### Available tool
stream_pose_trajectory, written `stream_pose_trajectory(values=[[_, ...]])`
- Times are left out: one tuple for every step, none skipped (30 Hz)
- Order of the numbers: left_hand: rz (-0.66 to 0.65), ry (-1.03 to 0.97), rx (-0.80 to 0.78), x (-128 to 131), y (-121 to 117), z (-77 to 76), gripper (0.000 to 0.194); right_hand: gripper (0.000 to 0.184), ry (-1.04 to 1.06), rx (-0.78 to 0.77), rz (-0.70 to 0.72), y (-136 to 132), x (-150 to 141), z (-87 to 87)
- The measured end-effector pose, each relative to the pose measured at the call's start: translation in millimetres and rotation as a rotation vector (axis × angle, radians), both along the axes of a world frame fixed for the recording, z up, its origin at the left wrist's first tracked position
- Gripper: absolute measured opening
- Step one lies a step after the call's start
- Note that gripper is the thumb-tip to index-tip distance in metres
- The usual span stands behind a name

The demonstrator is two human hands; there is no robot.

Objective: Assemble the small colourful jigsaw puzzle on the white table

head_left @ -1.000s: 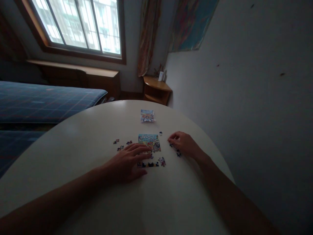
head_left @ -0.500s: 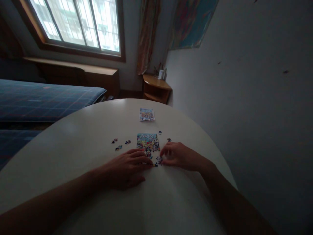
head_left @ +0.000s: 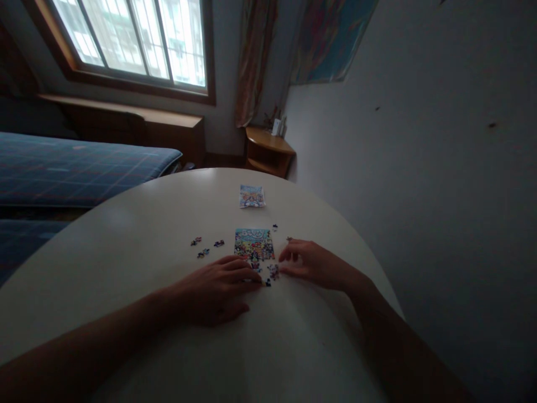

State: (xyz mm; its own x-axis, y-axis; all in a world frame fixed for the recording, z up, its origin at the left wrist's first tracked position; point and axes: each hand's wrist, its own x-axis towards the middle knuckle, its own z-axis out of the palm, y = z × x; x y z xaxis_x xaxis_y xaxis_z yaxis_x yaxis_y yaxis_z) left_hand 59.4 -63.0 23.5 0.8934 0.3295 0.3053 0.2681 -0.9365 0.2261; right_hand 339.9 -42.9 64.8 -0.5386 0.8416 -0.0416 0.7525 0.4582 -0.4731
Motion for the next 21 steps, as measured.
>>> stream_pose_trajectory(values=[[0.001, 0.007, 0.000, 0, 0, -0.2, 0.039, 0.014, 0.002, 0.021, -0.034, 2, 7, 1.8], [0.003, 0.013, 0.001, 1, 0, -0.2, 0.039, 0.012, -0.003, 0.049, -0.087, 5, 14, 3.5], [0.003, 0.017, 0.000, 1, 0, 0.2, 0.039, 0.012, -0.021, 0.077, -0.148, 9, 23, 5.0], [0.003, 0.016, -0.002, 1, 0, 0.8, 0.039, 0.012, -0.057, 0.091, -0.203, 13, 31, 6.1], [0.004, 0.011, -0.007, 1, -1, 1.4, 0.038, 0.013, -0.091, 0.105, -0.254, 16, 40, 6.6], [0.006, 0.003, -0.012, 1, -1, 2.1, 0.037, 0.014, -0.116, 0.105, -0.280, 20, 47, 6.7], [0.009, -0.003, -0.017, 1, -1, 2.6, 0.037, 0.015, -0.137, 0.099, -0.300, 22, 54, 6.2], [0.012, -0.004, -0.023, 1, -1, 2.9, 0.037, 0.016, -0.151, 0.090, -0.316, 25, 59, 5.4], [0.016, -0.003, -0.028, 1, -2, 3.0, 0.037, 0.017, -0.159, 0.074, -0.321, 26, 62, 4.4], [0.017, -0.001, -0.030, 1, -2, 2.8, 0.038, 0.018, -0.161, 0.058, -0.322, 27, 65, 3.3], [0.017, -0.001, -0.029, 0, -2, 2.5, 0.039, 0.018, -0.159, 0.044, -0.322, 28, 66, 2.2], [0.016, 0.000, -0.026, 0, -2, 2.2, 0.039, 0.018, -0.156, 0.034, -0.321, 28, 66, 1.1], [0.014, -0.004, -0.022, 0, -2, 1.8, 0.039, 0.018, -0.153, 0.029, -0.320, 29, 66, 0.2], [0.012, -0.006, -0.019, 0, -2, 1.4, 0.038, 0.018, -0.152, 0.026, -0.320, 29, 66, -0.6], [0.010, -0.008, -0.015, 0, -1, 1.2, 0.038, 0.017, -0.154, 0.027, -0.322, 29, 65, -1.4], [0.010, -0.008, -0.015, 0, -1, 1.1, 0.037, 0.016, -0.157, 0.029, -0.325, 29, 64, -2.0], [0.010, -0.005, -0.015, 0, -1, 1.2, 0.037, 0.016, -0.161, 0.031, -0.328, 30, 63, -2.6], [0.010, 0.001, -0.017, 0, -1, 1.3, 0.037, 0.015, -0.165, 0.034, -0.332, 30, 62, -3.1], [0.010, 0.007, -0.016, 0, -1, 1.6, 0.037, 0.015, -0.168, 0.040, -0.340, 30, 62, -3.5], [0.009, 0.016, -0.015, 1, -1, 2.0, 0.038, 0.015, -0.171, 0.048, -0.348, 31, 61, -3.9], [0.008, 0.022, -0.013, 1, -2, 2.3, 0.038, 0.015, -0.173, 0.054, -0.355, 31, 60, -4.1]])
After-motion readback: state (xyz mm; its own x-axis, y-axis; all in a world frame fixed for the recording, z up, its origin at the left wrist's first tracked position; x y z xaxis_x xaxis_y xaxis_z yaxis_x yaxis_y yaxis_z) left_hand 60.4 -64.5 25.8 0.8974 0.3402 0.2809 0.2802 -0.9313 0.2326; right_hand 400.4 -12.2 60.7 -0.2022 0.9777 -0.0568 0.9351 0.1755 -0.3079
